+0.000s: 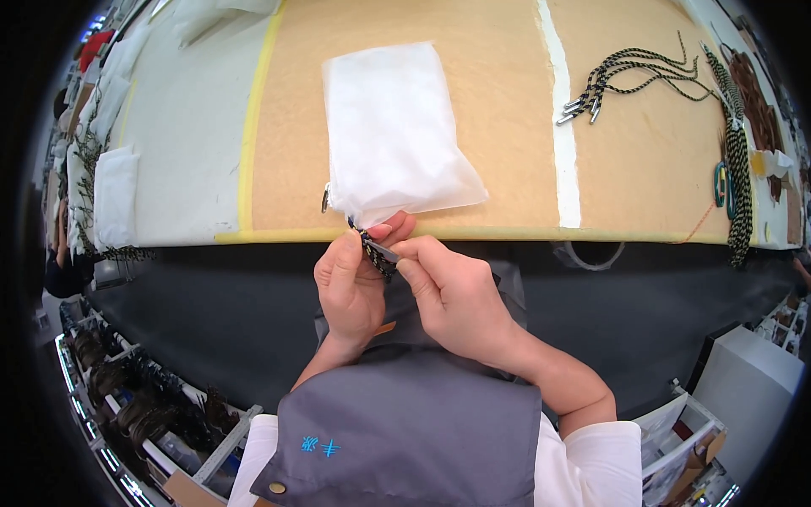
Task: Attaching decorative cords and metal tips to small white pouches using pliers.
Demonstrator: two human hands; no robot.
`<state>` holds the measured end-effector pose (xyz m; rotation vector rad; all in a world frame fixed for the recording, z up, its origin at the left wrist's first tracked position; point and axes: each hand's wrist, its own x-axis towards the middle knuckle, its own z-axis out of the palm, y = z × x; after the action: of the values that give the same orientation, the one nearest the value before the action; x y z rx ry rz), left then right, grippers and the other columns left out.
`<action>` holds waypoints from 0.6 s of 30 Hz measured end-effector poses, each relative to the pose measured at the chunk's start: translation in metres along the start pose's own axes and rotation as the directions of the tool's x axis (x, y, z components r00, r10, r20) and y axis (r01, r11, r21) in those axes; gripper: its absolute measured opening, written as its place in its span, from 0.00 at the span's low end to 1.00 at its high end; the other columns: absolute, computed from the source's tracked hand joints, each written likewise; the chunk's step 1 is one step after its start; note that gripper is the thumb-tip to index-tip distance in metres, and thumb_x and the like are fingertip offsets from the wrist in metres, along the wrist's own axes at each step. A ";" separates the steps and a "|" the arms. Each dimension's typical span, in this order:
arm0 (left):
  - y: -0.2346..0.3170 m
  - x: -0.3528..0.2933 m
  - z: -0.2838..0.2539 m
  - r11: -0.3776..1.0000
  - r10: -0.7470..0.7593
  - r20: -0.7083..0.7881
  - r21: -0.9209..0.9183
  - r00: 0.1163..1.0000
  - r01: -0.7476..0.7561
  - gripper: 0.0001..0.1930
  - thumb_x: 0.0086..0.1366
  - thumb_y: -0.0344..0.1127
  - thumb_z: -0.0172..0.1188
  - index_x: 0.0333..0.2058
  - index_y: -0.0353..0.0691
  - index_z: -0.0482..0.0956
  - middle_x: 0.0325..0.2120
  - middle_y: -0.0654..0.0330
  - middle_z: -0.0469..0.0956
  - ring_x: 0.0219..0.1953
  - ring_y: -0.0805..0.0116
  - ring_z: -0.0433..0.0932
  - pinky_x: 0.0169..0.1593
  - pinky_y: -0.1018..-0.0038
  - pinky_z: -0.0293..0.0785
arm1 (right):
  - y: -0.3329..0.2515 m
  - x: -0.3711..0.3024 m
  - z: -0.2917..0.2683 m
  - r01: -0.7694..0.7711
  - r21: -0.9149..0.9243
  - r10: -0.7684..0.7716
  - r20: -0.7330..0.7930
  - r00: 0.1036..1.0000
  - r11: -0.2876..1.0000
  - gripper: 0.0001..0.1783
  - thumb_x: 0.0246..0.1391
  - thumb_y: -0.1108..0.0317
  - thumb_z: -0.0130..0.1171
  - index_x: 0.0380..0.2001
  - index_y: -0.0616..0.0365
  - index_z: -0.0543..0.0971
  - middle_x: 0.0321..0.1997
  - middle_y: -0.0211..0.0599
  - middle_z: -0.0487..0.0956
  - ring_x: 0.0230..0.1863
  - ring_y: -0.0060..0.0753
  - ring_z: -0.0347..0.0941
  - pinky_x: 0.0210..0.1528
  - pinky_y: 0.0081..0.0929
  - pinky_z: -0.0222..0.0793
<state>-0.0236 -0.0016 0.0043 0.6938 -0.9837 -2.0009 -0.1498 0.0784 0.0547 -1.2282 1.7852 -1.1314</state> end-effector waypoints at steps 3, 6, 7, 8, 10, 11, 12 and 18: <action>0.002 0.002 -0.006 0.995 -0.066 0.022 -0.079 0.998 0.067 0.23 0.79 0.44 0.41 0.45 0.26 0.78 0.49 0.38 0.79 0.55 0.46 0.79 0.59 0.55 0.73 | -0.001 -0.004 0.002 -0.141 0.165 0.133 0.062 0.989 0.976 0.08 0.66 0.72 0.54 0.45 0.62 0.77 0.25 0.39 0.77 0.24 0.29 0.74 0.29 0.24 0.69; 0.008 0.005 -0.007 0.983 -0.125 0.070 -0.127 0.990 0.133 0.22 0.78 0.42 0.43 0.46 0.28 0.79 0.48 0.41 0.80 0.55 0.47 0.79 0.59 0.55 0.73 | 0.005 -0.009 0.008 -0.217 0.317 0.193 0.106 0.975 0.923 0.10 0.68 0.68 0.51 0.45 0.62 0.77 0.22 0.30 0.73 0.22 0.20 0.67 0.27 0.20 0.65; 0.010 0.005 -0.008 0.973 -0.152 0.100 -0.159 0.983 0.166 0.19 0.78 0.40 0.46 0.46 0.29 0.81 0.47 0.44 0.81 0.54 0.49 0.79 0.59 0.56 0.73 | 0.006 -0.010 0.010 -0.248 0.398 0.213 0.131 0.968 0.883 0.11 0.70 0.66 0.50 0.45 0.61 0.77 0.21 0.24 0.70 0.21 0.16 0.63 0.25 0.18 0.62; 0.009 0.004 -0.011 0.974 -0.150 0.097 -0.158 0.984 0.164 0.19 0.78 0.40 0.46 0.46 0.29 0.81 0.47 0.44 0.81 0.54 0.49 0.79 0.59 0.56 0.73 | 0.005 -0.008 0.006 -0.247 0.399 0.210 0.134 0.968 0.883 0.11 0.70 0.66 0.50 0.45 0.61 0.77 0.21 0.24 0.70 0.21 0.16 0.63 0.25 0.18 0.62; 0.005 0.003 -0.018 0.965 -0.152 0.141 -0.193 0.978 0.178 0.23 0.78 0.45 0.43 0.46 0.29 0.79 0.49 0.40 0.80 0.56 0.45 0.77 0.61 0.53 0.71 | 0.002 -0.002 -0.006 -0.629 0.625 0.304 0.555 0.774 0.463 0.14 0.71 0.63 0.47 0.45 0.59 0.78 0.21 0.17 0.64 0.20 0.10 0.55 0.22 0.13 0.52; 0.005 0.003 -0.017 0.965 -0.152 0.142 -0.192 0.978 0.178 0.23 0.78 0.45 0.43 0.46 0.29 0.79 0.49 0.40 0.80 0.56 0.45 0.77 0.61 0.53 0.71 | 0.003 -0.002 -0.007 -0.628 0.625 0.303 0.554 0.775 0.463 0.14 0.71 0.63 0.47 0.45 0.59 0.78 0.21 0.17 0.64 0.20 0.10 0.55 0.22 0.13 0.52; 0.005 0.003 -0.016 0.952 -0.159 0.158 -0.235 0.975 0.194 0.23 0.78 0.45 0.43 0.46 0.30 0.80 0.49 0.41 0.80 0.56 0.46 0.77 0.62 0.53 0.71 | 0.003 -0.002 -0.007 -0.643 0.639 0.287 0.579 0.763 0.422 0.14 0.71 0.62 0.47 0.45 0.57 0.79 0.21 0.15 0.61 0.20 0.09 0.52 0.22 0.12 0.49; 0.009 0.008 -0.016 0.884 -0.257 0.243 -0.332 0.935 0.330 0.23 0.78 0.46 0.42 0.48 0.32 0.80 0.51 0.41 0.79 0.53 0.52 0.79 0.62 0.55 0.70 | 0.001 -0.003 -0.008 -0.593 0.638 0.285 0.526 0.801 0.490 0.14 0.71 0.60 0.48 0.44 0.56 0.80 0.21 0.15 0.61 0.21 0.08 0.51 0.22 0.12 0.46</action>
<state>-0.0119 -0.0180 0.0020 0.4664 -0.6008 -2.4747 -0.1561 0.0837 0.0572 -0.3311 0.9989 -1.0829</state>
